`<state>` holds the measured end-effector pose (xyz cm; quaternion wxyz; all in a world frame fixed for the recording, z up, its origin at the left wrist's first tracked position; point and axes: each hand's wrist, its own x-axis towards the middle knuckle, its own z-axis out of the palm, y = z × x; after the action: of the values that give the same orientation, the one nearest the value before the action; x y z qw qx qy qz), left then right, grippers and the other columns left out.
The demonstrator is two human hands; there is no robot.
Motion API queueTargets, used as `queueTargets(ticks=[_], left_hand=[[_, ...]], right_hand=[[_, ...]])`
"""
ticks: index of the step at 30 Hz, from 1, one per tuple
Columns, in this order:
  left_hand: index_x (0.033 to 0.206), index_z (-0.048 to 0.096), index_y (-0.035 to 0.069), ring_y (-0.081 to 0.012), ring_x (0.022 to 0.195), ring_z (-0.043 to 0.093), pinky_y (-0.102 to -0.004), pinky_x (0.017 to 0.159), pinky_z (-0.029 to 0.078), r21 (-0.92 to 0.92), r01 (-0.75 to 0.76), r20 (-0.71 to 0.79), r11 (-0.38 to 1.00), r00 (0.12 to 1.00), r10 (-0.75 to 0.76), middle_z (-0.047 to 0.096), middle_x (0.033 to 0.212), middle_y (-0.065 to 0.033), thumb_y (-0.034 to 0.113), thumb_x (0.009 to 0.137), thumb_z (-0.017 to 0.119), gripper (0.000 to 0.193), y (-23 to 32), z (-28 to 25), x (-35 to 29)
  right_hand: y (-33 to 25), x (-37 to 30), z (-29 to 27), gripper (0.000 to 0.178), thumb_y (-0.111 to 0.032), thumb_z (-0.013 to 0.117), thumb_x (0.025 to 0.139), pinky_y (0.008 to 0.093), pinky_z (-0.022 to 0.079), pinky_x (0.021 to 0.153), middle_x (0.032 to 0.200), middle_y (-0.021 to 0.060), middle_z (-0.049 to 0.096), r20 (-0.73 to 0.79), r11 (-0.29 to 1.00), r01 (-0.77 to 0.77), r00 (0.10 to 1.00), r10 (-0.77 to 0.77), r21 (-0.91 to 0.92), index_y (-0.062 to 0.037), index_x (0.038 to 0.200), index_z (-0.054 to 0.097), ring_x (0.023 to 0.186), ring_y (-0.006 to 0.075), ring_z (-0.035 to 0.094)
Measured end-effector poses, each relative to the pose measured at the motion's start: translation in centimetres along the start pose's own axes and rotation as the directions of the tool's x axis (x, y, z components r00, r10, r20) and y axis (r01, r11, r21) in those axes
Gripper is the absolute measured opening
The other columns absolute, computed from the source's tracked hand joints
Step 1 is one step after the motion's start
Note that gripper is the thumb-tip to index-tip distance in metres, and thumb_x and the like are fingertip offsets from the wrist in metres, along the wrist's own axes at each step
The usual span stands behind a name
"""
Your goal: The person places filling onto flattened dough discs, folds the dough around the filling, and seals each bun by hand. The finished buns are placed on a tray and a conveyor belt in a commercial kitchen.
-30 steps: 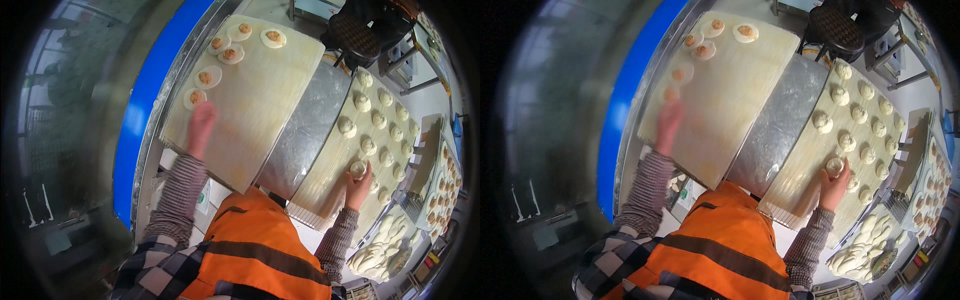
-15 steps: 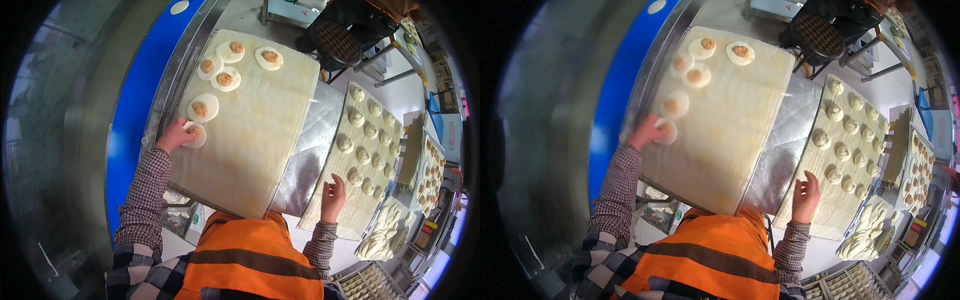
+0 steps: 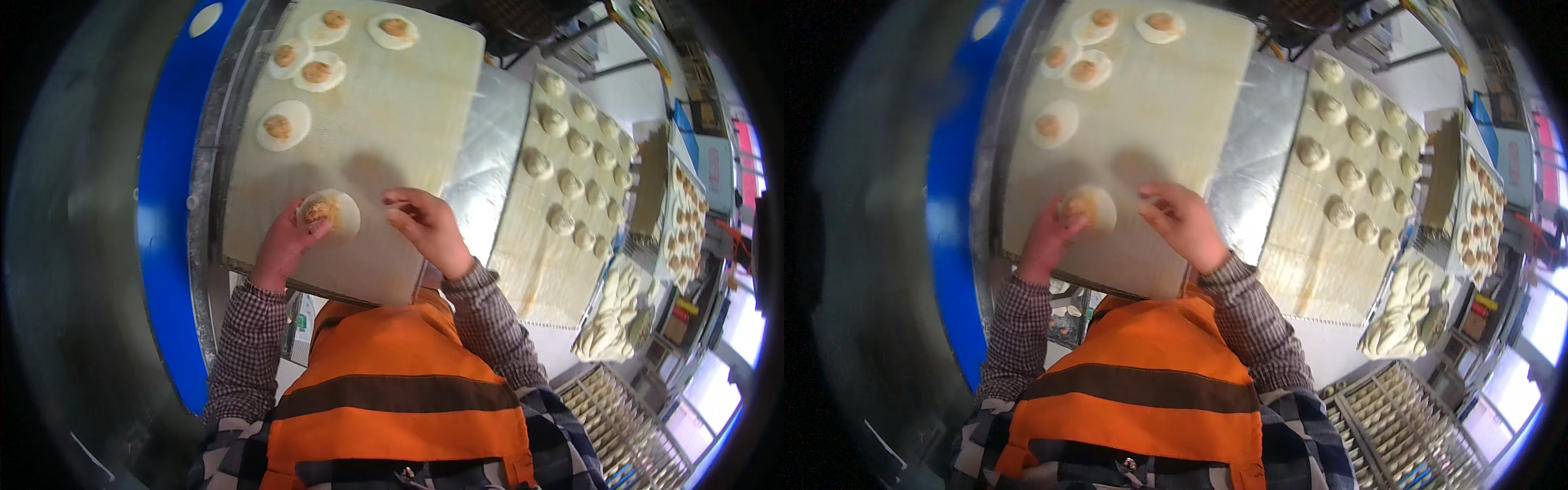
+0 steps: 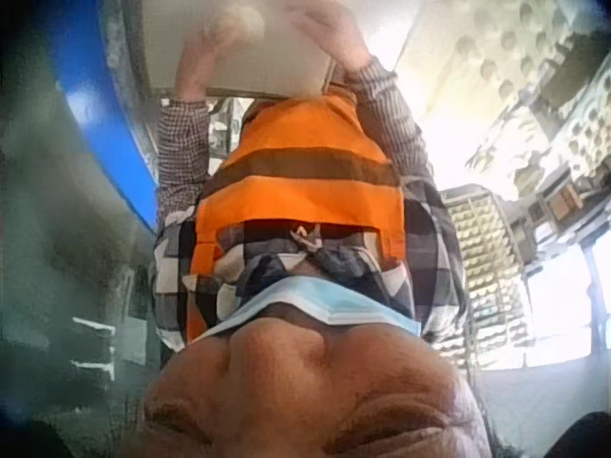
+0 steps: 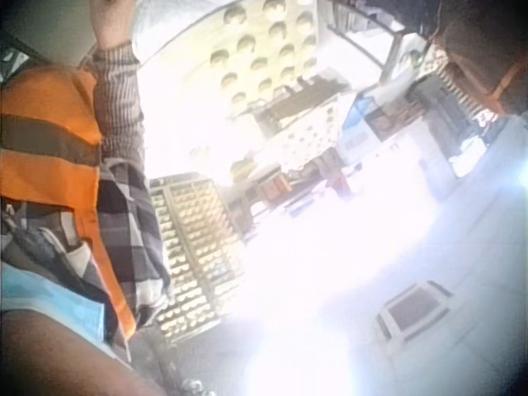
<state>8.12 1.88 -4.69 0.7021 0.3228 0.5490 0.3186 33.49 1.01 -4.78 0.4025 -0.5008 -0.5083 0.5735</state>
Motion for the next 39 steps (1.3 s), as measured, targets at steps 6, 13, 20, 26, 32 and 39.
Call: queueTargets(ticks=[6, 13, 20, 26, 32, 39], left_hand=[[0.127, 0.05, 0.002, -0.0174, 0.104, 0.06, -0.0322, 0.086, 0.053, -0.417, 0.174, 0.208, 0.892, 0.974, -0.093, 0.059, 0.116, -0.0074, 0.015, 0.088, 0.067, 0.044, -3.0, 7.0, -0.8], [0.122, 0.056, -0.001, -0.0116, 0.097, 0.059, -0.027, 0.082, 0.05, 0.143, -0.048, 0.207, 0.988, 0.978, 0.018, 0.062, 0.108, -0.0063, 0.009, 0.088, 0.064, 0.036, -3.6, 13.1, -1.2], [0.118, 0.058, -0.001, -0.0116, 0.09, 0.059, -0.0262, 0.081, 0.049, 0.404, -0.141, 0.387, 0.904, 0.922, -0.029, 0.064, 0.1, -0.0063, 0.008, 0.088, 0.064, 0.032, -3.5, 17.1, -1.5], [0.123, 0.055, 0.0, -0.0111, 0.092, 0.058, -0.0259, 0.083, 0.049, 0.461, -0.15, 0.452, 0.874, 0.888, -0.087, 0.062, 0.105, -0.0041, 0.013, 0.089, 0.065, 0.038, -4.3, 17.3, -1.0], [0.123, 0.056, 0.002, -0.0118, 0.096, 0.059, -0.0272, 0.083, 0.049, 0.125, 0.067, 0.368, 0.99, 0.923, -0.109, 0.062, 0.109, -0.0035, 0.018, 0.09, 0.065, 0.037, -5.9, 15.9, -1.6], [0.119, 0.058, 0.003, -0.0242, 0.09, 0.064, -0.0335, 0.081, 0.05, 0.443, -0.108, 0.355, 0.89, 0.933, -0.064, 0.066, 0.1, -0.0154, 0.018, 0.082, 0.065, 0.04, -6.2, 13.7, -2.0]], right_hand=[[-0.1, -1.5, -2.9, 0.017, -0.013, 0.067, 0.086, 0.0298, 0.05, 0.063, 0.082, 0.0101, 0.065, 0.106, 0.98, -0.166, 0.978, 0.177, -0.107, -0.0029, 0.099, 0.066, 0.072, 0.0166, 0.062], [0.7, -6.6, -6.4, 0.011, -0.006, 0.066, 0.088, 0.0245, 0.047, 0.063, 0.076, 0.0042, 0.063, -0.012, 0.937, 0.038, 0.999, -0.045, -0.348, 0.0013, 0.096, 0.064, 0.069, 0.008, 0.055], [1.7, -10.1, -9.3, 0.017, -0.003, 0.065, 0.086, 0.0303, 0.05, 0.067, 0.084, 0.0119, 0.065, 0.0, 0.846, 0.027, 0.999, -0.032, -0.533, 0.0001, 0.101, 0.062, 0.073, 0.021, 0.063], [1.7, -10.9, -9.9, 0.014, -0.002, 0.066, 0.082, 0.0316, 0.048, 0.062, 0.081, 0.0134, 0.061, -0.032, 0.911, 0.133, 0.987, -0.157, -0.39, -0.0024, 0.095, 0.061, 0.069, 0.0249, 0.061], [2.2, -11.0, -8.9, 0.022, 0.002, 0.066, 0.081, 0.0284, 0.05, 0.063, 0.087, 0.011, 0.062, -0.068, 0.992, 0.004, 0.998, -0.013, -0.128, -0.001, 0.101, 0.058, 0.071, 0.0187, 0.061], [1.8, -9.4, -5.7, 0.013, 0.003, 0.064, 0.083, 0.0256, 0.048, 0.061, 0.081, 0.0056, 0.063, 0.026, 0.917, 0.09, 0.996, -0.087, -0.389, -0.0009, 0.095, 0.062, 0.066, 0.011, 0.059]])
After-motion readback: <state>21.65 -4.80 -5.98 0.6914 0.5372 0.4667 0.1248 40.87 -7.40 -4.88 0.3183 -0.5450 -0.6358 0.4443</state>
